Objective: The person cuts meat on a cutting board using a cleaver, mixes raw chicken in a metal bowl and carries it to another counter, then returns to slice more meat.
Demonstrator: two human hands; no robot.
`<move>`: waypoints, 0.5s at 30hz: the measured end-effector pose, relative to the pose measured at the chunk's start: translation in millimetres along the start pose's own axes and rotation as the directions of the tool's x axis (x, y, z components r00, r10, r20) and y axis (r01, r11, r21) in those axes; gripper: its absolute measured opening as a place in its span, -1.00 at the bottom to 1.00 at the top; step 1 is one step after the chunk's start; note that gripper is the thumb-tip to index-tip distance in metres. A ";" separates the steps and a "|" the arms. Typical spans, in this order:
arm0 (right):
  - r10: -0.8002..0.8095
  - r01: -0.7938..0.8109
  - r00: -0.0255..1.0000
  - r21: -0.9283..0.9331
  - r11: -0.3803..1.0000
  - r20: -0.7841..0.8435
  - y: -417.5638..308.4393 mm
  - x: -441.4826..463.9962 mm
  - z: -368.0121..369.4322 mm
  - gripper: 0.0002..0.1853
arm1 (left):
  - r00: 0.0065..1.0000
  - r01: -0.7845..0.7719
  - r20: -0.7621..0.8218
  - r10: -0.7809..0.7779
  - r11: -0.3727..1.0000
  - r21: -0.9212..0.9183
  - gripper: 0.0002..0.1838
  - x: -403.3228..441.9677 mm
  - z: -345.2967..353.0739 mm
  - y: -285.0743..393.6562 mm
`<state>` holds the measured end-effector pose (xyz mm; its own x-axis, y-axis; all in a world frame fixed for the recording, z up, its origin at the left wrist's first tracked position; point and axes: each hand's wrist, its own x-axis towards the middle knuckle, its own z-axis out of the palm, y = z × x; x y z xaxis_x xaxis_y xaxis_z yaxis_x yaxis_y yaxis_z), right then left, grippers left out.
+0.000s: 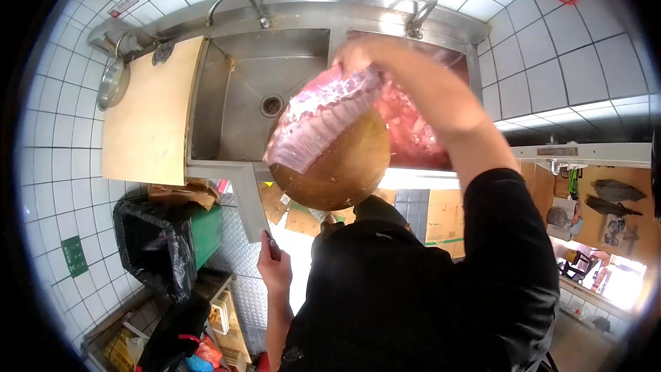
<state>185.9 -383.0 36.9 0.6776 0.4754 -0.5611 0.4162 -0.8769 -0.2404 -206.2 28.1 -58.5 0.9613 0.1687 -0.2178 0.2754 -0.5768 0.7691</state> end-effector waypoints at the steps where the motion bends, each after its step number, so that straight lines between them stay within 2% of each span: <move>1: 0.039 -0.042 0.992 -0.024 0.999 -0.119 21.0 48.8 49.2 -0.58 | 1.000 0.021 -0.003 -0.021 0.999 0.039 -0.36 -2.0 -2.0 3.1; 3: 0.193 -0.215 0.943 -0.054 0.975 -0.272 17.1 69.8 79.5 -0.62 | 1.000 0.028 -0.002 -0.028 1.000 -0.007 -0.36 -6.3 -4.7 3.7; 6: 0.294 -0.290 0.884 0.067 0.955 -0.363 9.3 78.7 111.2 -0.60 | 0.999 0.037 -0.002 -0.037 0.999 -0.019 -0.35 -7.2 -6.1 5.1; 9: 0.233 -0.190 0.811 0.135 0.972 -0.537 16.2 85.5 141.1 -0.57 | 1.000 0.002 0.002 -0.002 0.997 -0.081 -0.35 -2.4 -2.1 5.9; 12: 0.311 -0.224 0.786 0.221 0.949 -0.534 3.9 74.3 161.9 -0.49 | 1.000 -0.022 0.006 0.023 0.989 -0.144 -0.34 5.2 2.5 5.1; 15: 0.615 -0.433 0.671 0.454 0.778 -0.414 -39.1 33.6 161.9 -0.34 | 0.999 -0.040 0.023 0.042 0.995 -0.092 -0.33 16.4 2.3 20.1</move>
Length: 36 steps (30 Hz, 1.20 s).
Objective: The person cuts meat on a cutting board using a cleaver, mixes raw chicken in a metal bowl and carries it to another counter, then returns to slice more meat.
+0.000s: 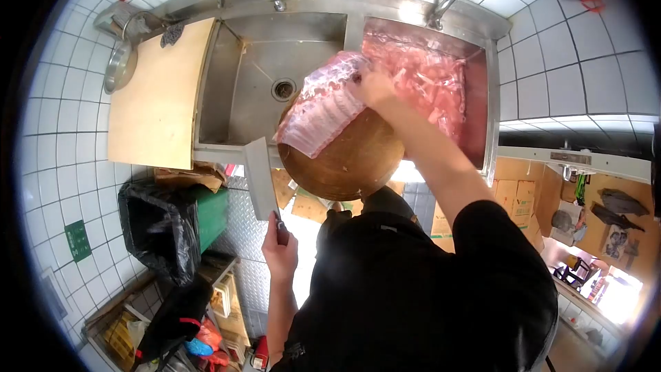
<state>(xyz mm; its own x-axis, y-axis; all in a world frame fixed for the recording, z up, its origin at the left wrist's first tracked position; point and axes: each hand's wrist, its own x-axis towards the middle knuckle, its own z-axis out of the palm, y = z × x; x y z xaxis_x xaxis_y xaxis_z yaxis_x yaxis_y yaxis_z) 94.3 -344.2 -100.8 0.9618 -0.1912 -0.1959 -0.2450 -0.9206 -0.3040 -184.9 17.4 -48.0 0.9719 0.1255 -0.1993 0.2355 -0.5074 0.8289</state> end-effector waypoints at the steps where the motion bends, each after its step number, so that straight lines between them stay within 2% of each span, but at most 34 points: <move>1: 0.119 -0.119 0.993 -0.003 0.993 0.006 4.3 -8.6 5.4 -0.10 | 1.000 -0.005 0.009 0.005 1.000 0.024 -0.32 3.5 -0.6 2.5; 3: 0.316 -0.317 0.948 0.012 0.948 0.039 0.9 -11.0 19.6 0.01 | 1.000 0.009 0.025 -0.009 1.000 0.011 -0.31 8.3 -1.6 7.0; 4: 0.418 -0.441 0.895 0.176 0.880 0.154 9.2 -12.9 21.0 0.08 | 0.999 0.029 0.034 -0.029 0.999 -0.023 -0.31 9.6 -2.9 9.3; 5: 0.509 -0.571 0.820 0.304 0.763 0.264 -2.1 -26.4 -8.8 0.17 | 0.998 0.049 0.044 -0.046 0.997 -0.055 -0.30 10.8 -5.1 10.8; 8: 0.488 -0.468 0.865 0.541 0.699 0.119 43.9 -3.5 31.9 0.19 | 0.996 0.057 0.064 -0.053 0.997 -0.058 -0.29 11.6 -13.2 10.6; 9: 0.276 -0.207 0.960 0.788 0.579 0.050 88.3 34.1 95.3 0.21 | 0.996 0.065 0.062 -0.062 0.996 -0.052 -0.28 10.8 -16.1 11.3; 12: 0.343 -0.136 0.939 0.877 0.460 -0.035 82.5 45.9 87.8 0.20 | 0.995 0.080 0.059 -0.077 0.995 -0.053 -0.27 6.8 -21.1 12.5; 15: 0.370 0.049 0.898 0.890 0.454 -0.238 68.1 36.9 78.4 0.19 | 0.995 0.087 0.057 -0.082 0.992 -0.094 -0.25 0.5 -25.7 10.4; 18: 0.406 0.093 0.904 0.989 0.119 -0.134 48.2 28.3 57.3 -0.17 | 0.995 0.098 0.045 -0.093 0.987 -0.125 -0.25 -5.6 -30.1 7.1; 20: 0.205 -0.058 0.971 0.956 -0.289 0.120 68.1 40.7 48.5 -0.34 | 0.995 0.095 0.034 -0.092 0.989 -0.112 -0.25 -8.0 -32.9 5.0; 21: 0.270 -0.095 0.947 0.954 -0.284 0.174 62.6 39.4 36.7 -0.53 | 0.994 0.107 0.034 -0.104 0.988 -0.113 -0.25 -8.1 -33.9 3.6; 24: 0.260 -0.205 0.930 0.955 -0.213 0.258 68.5 47.2 32.9 -0.65 | 0.991 0.132 0.036 -0.128 0.984 -0.123 -0.26 -10.3 -34.8 0.0; 27: 0.247 -0.124 0.950 0.958 -0.257 0.189 66.5 52.8 41.7 -0.69 | 0.993 0.117 0.024 -0.115 0.985 -0.124 -0.26 -11.9 -34.5 -1.0; 30: 0.413 -0.315 0.849 0.943 -0.108 0.331 55.2 43.5 20.2 -0.64 | 0.995 0.096 0.010 -0.096 0.991 -0.093 -0.27 -12.6 -36.6 1.0; 33: 0.464 -0.484 0.800 0.867 0.123 0.381 51.8 48.4 28.8 -0.57 | 0.994 0.106 0.012 -0.106 0.991 -0.086 -0.27 -14.5 -37.4 0.1; 36: 0.458 -0.237 0.883 0.937 0.255 0.099 47.3 43.5 70.4 -0.53 | 0.993 0.119 0.009 -0.118 0.986 -0.120 -0.27 -14.2 -37.8 -2.5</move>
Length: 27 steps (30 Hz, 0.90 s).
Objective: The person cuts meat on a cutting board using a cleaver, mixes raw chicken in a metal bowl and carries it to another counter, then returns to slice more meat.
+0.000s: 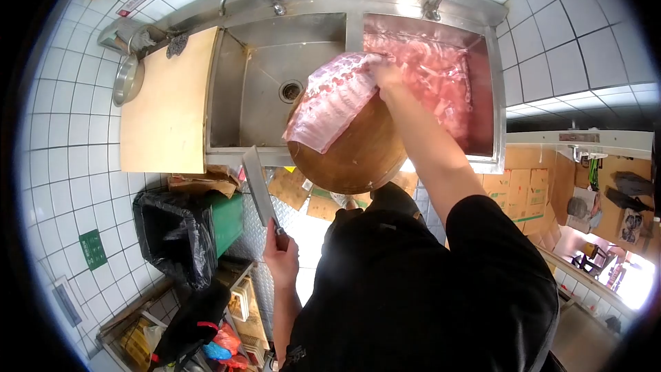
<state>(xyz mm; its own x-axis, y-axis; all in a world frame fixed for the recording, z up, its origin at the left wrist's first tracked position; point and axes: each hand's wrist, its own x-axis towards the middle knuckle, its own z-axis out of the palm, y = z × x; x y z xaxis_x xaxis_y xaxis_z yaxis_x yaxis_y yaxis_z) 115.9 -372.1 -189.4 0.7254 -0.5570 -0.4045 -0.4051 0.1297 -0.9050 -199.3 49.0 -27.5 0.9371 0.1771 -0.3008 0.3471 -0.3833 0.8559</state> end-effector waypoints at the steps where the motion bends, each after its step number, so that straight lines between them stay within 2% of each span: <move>1: 0.008 -0.002 0.996 0.060 0.998 -0.087 -4.1 -13.9 5.5 -0.52 | 1.000 -0.004 -0.002 0.004 1.000 -0.003 -0.27 1.6 0.5 -3.9; 3: 0.033 0.012 0.966 0.175 0.984 -0.257 -39.2 -80.5 17.8 -0.50 | 1.000 0.012 -0.003 -0.012 0.999 -0.029 -0.27 4.1 2.2 -6.6; 4: 0.130 -0.101 0.977 0.173 0.980 -0.169 -69.6 -122.6 13.7 -0.50 | 0.999 0.033 0.000 -0.033 0.998 -0.048 -0.26 5.8 2.2 -6.4; 6: 0.059 -0.026 0.970 0.144 0.989 -0.235 -1.0 -105.2 39.5 -0.44 | 0.999 0.051 0.003 -0.051 0.995 -0.084 -0.26 7.8 1.8 -6.7; 7: 0.012 0.030 0.994 0.372 0.928 -0.111 37.4 -103.8 51.5 -0.41 | 0.999 0.048 0.003 -0.047 0.994 -0.102 -0.26 9.0 1.3 -7.4; 9: 0.185 -0.155 0.977 0.246 0.957 -0.103 46.5 -130.0 72.7 -0.42 | 0.999 0.044 0.007 -0.044 0.989 -0.138 -0.25 11.3 0.7 -7.2; 11: 0.190 -0.169 0.968 0.138 0.976 -0.162 71.0 -141.3 100.5 -0.42 | 0.999 0.047 0.014 -0.045 0.985 -0.168 -0.25 12.0 -2.4 -5.3; 13: 0.217 -0.208 0.964 0.072 0.976 -0.153 52.5 -164.2 100.3 -0.41 | 0.999 0.027 0.025 -0.023 0.986 -0.165 -0.25 13.0 -7.1 -6.9; 16: 0.114 -0.099 0.990 0.170 0.980 -0.082 31.9 -177.9 87.8 -0.44 | 0.997 -0.045 0.050 0.052 0.991 -0.124 -0.25 17.6 -19.1 -14.8; 20: 0.096 -0.097 0.994 0.019 0.995 0.046 34.2 -179.1 31.4 -0.49 | 0.987 -0.045 0.144 0.067 0.987 -0.154 -0.25 22.7 -30.5 0.1; 22: 0.098 -0.095 0.992 -0.040 0.995 0.082 24.0 -196.3 -7.3 -0.53 | 0.966 -0.061 0.240 0.093 0.989 -0.137 -0.23 29.0 -30.9 0.3; 23: 0.028 -0.024 0.996 -0.052 0.998 0.089 36.4 -197.1 -21.3 -0.53 | 0.954 -0.063 0.283 0.101 0.988 -0.139 -0.22 32.7 -28.7 4.4; 26: 0.051 -0.005 0.994 -0.430 0.903 0.095 17.6 -230.7 -55.8 -0.49 | 0.890 -0.038 0.441 0.114 0.983 -0.178 -0.21 36.5 -17.0 45.2; 27: -0.014 0.071 0.995 -0.582 0.810 0.102 30.2 -226.4 -62.0 -0.42 | 0.857 -0.045 0.499 0.124 0.985 -0.167 -0.19 40.3 -12.1 54.2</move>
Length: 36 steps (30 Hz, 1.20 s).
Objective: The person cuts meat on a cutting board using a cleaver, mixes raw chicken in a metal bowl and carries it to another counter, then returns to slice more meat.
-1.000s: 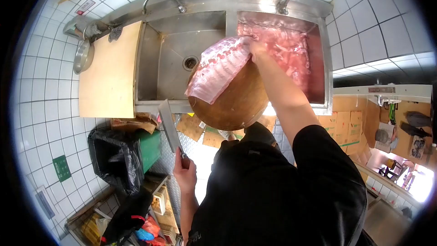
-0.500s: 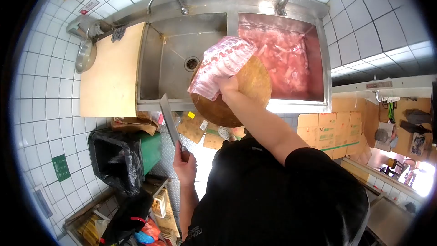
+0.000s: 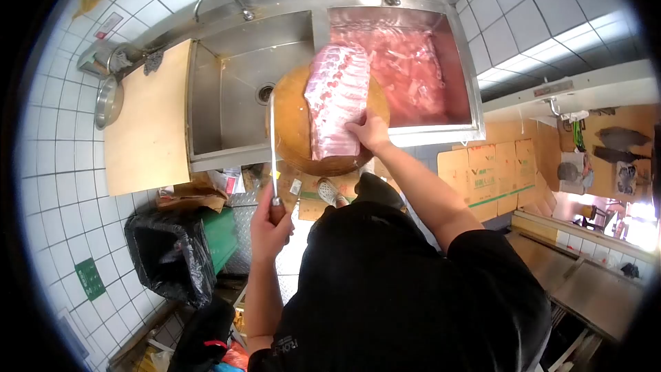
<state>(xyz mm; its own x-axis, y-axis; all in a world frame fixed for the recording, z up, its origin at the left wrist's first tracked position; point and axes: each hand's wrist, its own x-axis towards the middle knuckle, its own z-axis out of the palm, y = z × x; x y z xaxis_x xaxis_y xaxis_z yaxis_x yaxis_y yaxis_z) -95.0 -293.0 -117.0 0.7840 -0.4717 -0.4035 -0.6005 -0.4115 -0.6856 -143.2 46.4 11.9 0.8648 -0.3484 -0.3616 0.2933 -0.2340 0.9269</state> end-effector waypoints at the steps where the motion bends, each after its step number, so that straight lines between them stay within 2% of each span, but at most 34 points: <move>1: -0.052 0.050 0.995 -0.022 0.999 -0.087 6.8 -4.7 3.1 -0.40 | 0.998 -0.002 0.068 0.001 1.000 0.014 -0.18 7.7 4.2 4.0; 3: -0.154 0.140 0.956 -0.075 0.987 -0.251 17.7 -18.6 14.4 -0.36 | 0.987 0.030 0.162 -0.012 0.994 -0.109 -0.16 21.7 20.0 7.7; 4: -0.122 0.121 0.974 -0.018 0.993 -0.188 17.7 -24.5 11.0 -0.29 | 0.978 0.050 0.208 -0.015 0.985 -0.166 -0.15 28.2 28.3 9.6; 7: -0.423 0.397 0.861 -0.145 0.906 -0.283 25.8 -40.4 2.1 -0.32 | 0.956 0.058 0.294 0.013 0.971 -0.231 -0.13 46.9 53.1 -3.5; 8: -0.495 0.428 0.813 -0.264 0.865 -0.305 26.7 -45.5 -0.7 -0.36 | 0.946 0.106 0.323 -0.037 0.975 -0.198 -0.14 49.6 56.3 -4.7; 11: -0.670 0.609 0.713 -0.289 0.739 -0.209 49.1 -37.4 -4.5 -0.46 | 0.949 0.195 0.290 -0.121 0.950 -0.242 -0.15 56.2 72.7 -7.7; 15: -0.726 0.659 0.660 -0.317 0.682 -0.192 63.7 -26.0 -5.3 -0.46 | 0.946 0.211 0.296 -0.132 0.944 -0.254 -0.15 57.6 75.6 -11.5; 18: -0.768 0.707 0.608 -0.302 0.639 -0.201 68.8 -19.7 -7.2 -0.47 | 0.935 0.237 0.300 -0.189 0.962 -0.134 -0.17 61.4 76.7 2.0; 21: -0.772 0.719 0.612 -0.285 0.633 -0.171 71.8 -17.2 -11.0 -0.47 | 0.924 0.287 0.247 -0.291 0.956 0.053 -0.21 69.2 76.8 3.8; 23: -0.776 0.730 0.612 -0.270 0.628 -0.151 73.7 -15.4 -13.4 -0.45 | 0.983 0.080 0.133 -0.129 0.942 0.325 -0.23 74.4 84.5 1.1; 27: -0.775 0.743 0.624 -0.232 0.628 -0.098 76.3 -13.5 -17.2 -0.37 | 0.978 -0.188 0.070 0.198 0.677 0.712 -0.24 81.1 102.8 15.1; 30: -0.772 0.742 0.629 -0.225 0.632 -0.095 76.8 -12.3 -16.4 -0.35 | 0.988 -0.141 0.062 0.140 0.674 0.725 -0.23 79.2 109.2 27.9; 33: -0.770 0.744 0.630 -0.209 0.635 -0.100 76.9 -11.5 -16.3 -0.35 | 0.986 -0.154 0.084 0.144 0.603 0.783 -0.22 76.5 114.5 21.8; 36: -0.772 0.746 0.628 -0.207 0.633 -0.096 76.3 -11.2 -16.8 -0.35 | 0.981 -0.174 0.078 0.180 0.610 0.773 -0.20 77.2 114.6 15.3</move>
<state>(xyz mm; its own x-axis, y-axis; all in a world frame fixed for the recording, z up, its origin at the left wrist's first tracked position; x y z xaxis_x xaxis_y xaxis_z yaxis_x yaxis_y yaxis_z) -152.2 -332.2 -154.6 0.9408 -0.0535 0.3346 0.1728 -0.7737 -0.6095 -118.6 -88.1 -13.3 0.8688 -0.4548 -0.1957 -0.2863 -0.7839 0.5509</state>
